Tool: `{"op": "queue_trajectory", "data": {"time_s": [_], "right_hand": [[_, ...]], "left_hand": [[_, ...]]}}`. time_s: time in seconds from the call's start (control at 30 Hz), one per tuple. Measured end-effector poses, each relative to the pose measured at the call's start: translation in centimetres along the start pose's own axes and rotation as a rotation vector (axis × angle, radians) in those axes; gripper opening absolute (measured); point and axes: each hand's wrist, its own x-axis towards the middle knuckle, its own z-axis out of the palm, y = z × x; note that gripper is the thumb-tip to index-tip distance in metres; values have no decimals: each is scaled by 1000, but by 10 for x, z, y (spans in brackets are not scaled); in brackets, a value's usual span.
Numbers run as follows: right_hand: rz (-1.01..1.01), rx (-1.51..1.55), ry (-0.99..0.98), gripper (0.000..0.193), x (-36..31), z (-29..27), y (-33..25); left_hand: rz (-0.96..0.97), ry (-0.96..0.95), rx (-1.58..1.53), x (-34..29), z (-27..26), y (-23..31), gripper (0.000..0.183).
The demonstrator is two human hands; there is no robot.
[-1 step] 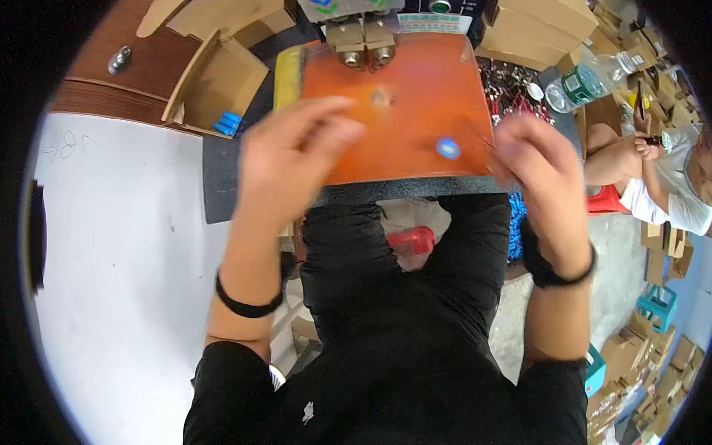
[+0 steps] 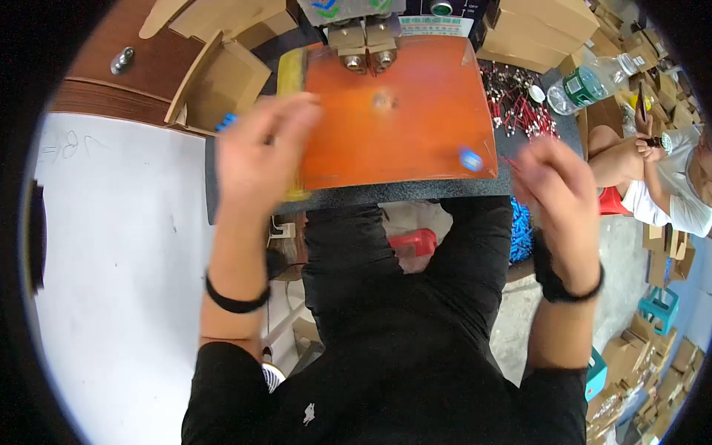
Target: The person picks up a battery and a wire, positions them under a spot welder, and welds the wire to the battery terminal. This process is repeated for several batteries and wires.
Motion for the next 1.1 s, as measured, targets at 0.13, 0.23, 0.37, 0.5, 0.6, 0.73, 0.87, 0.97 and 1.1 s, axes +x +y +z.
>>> {"op": "queue_trajectory", "data": {"time_s": [0.13, 0.23, 0.37, 0.5, 0.6, 0.73, 0.87, 0.97, 1.1], "right_hand": [[95, -134, 111, 10, -48, -60, 33], [259, -260, 118, 8, -70, -100, 104], [469, -589, 213, 19, -70, -108, 193], [366, -757, 212, 24, -103, -148, 303], [160, -863, 378, 20, -84, -119, 238], [-216, -780, 449, 11, -33, -75, 135], [-351, -948, 428, 18, 38, -34, 118], [-227, -1043, 371, 19, 67, -30, 139], [-163, -1081, 356, 19, 62, -38, 135]], "left_hand": [[12, -241, 864, 37, -53, -83, 22], [-135, -680, 1269, 59, -40, -112, 25], [-291, -655, 1224, 61, -37, -175, 26], [-127, -623, 1135, 59, -37, -184, 24], [-159, -657, 1186, 59, -54, -148, 21], [-106, -332, 909, 60, -62, -97, 20], [-264, -136, 213, 36, -45, -18, 17], [-129, -155, 41, 17, -20, 11, 16], [310, -390, 481, 15, 0, 21, 24]]}}
